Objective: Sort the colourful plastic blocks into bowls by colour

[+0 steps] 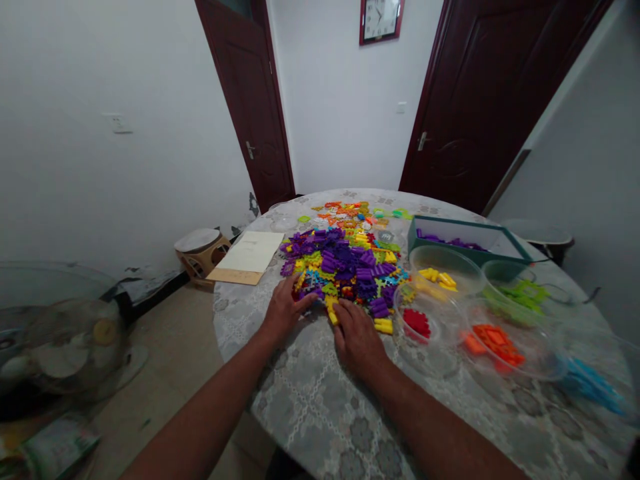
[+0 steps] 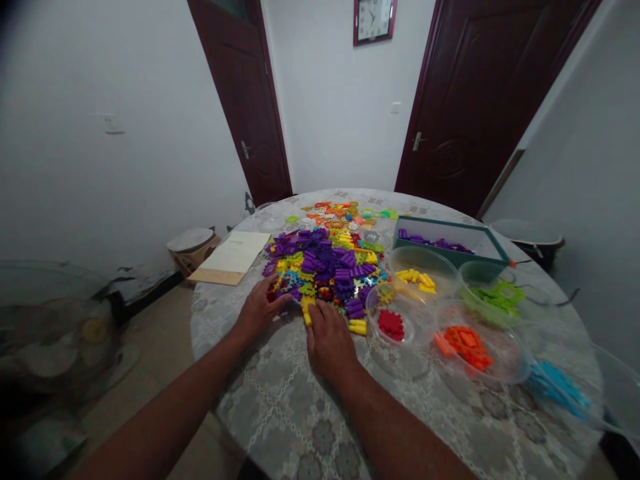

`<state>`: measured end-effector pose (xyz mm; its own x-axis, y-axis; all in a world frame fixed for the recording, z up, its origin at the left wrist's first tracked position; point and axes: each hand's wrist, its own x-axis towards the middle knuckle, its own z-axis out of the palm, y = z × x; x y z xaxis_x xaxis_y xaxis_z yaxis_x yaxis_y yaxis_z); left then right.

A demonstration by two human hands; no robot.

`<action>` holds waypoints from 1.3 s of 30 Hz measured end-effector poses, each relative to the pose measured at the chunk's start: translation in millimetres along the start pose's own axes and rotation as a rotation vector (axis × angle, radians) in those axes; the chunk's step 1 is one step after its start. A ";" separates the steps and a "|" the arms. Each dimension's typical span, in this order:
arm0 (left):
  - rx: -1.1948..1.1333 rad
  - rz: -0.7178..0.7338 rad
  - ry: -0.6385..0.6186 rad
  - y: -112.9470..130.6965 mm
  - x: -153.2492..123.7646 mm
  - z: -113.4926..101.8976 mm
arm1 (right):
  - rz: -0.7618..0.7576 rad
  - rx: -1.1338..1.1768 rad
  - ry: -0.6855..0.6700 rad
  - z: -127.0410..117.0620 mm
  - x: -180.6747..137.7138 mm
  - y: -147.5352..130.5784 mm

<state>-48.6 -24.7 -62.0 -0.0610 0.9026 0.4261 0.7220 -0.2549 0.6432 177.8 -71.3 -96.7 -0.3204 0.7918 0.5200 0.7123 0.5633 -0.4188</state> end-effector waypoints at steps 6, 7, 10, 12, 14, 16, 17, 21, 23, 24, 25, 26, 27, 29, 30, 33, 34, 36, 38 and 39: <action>-0.026 -0.167 0.069 17.1 11.6 13.5 | 0.002 0.003 0.011 1.1 -0.8 -0.3; -0.025 -0.190 0.071 18.6 12.3 15.2 | 0.001 0.002 0.007 0.3 -0.9 -1.1; -0.018 -0.227 0.062 21.1 13.3 17.5 | -0.007 -0.010 -0.003 -3.4 -0.5 -4.5; -0.025 -0.244 0.050 22.3 13.8 16.7 | -0.009 -0.021 -0.014 -5.9 0.3 -6.9; -0.044 -0.258 0.034 23.3 14.6 14.9 | -0.004 -0.032 -0.032 -7.5 1.3 -8.6; -0.078 -0.267 0.005 24.3 15.3 13.3 | 0.001 -0.041 -0.045 -8.0 2.1 -9.4; -0.095 -0.273 -0.015 24.8 15.6 12.9 | 0.003 -0.044 -0.049 -7.8 2.4 -9.4; -0.136 -0.281 -0.084 27.8 16.1 14.1 | -0.007 -0.052 -0.052 -5.7 1.9 -8.1; -0.140 -0.252 -0.110 29.8 16.3 16.2 | -0.011 -0.053 -0.051 -5.1 1.2 -7.6; -0.137 -0.233 -0.124 30.8 16.4 17.4 | -0.012 -0.051 -0.052 -5.1 0.9 -7.6; -0.133 -0.215 -0.140 31.6 16.3 18.7 | -0.012 -0.046 -0.053 -5.3 0.7 -7.7; -0.126 -0.198 -0.150 32.3 16.1 20.0 | -0.013 -0.039 -0.053 -5.9 0.7 -8.0; -0.113 -0.182 -0.148 32.7 15.7 21.3 | -0.014 -0.031 -0.052 -6.6 0.9 -8.4; -0.065 -0.162 -0.110 33.0 14.8 23.0 | -0.018 -0.014 -0.055 -8.4 1.5 -9.5; -0.039 -0.156 -0.092 32.9 14.5 23.5 | -0.021 -0.008 -0.057 -9.3 2.0 -10.0; -0.018 -0.148 -0.111 32.0 14.9 22.9 | -0.022 -0.013 -0.068 -11.4 3.2 -11.2; -0.034 -0.149 -0.131 31.7 15.4 22.2 | -0.018 -0.021 -0.072 -11.8 3.4 -11.5; -0.070 -0.154 -0.160 31.3 16.7 20.7 | -0.012 -0.037 -0.084 -12.7 3.9 -12.0; -0.091 -0.167 -0.175 31.8 17.5 19.6 | -0.009 -0.044 -0.098 -13.9 4.3 -12.6; -0.107 -0.176 -0.183 32.4 17.5 19.4 | -0.010 -0.044 -0.102 -14.6 4.5 -13.0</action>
<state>-12.9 -10.4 -46.0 -0.0464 0.9814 0.1863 0.6340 -0.1152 0.7647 176.3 -78.5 -78.1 -0.3883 0.8073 0.4443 0.7345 0.5623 -0.3798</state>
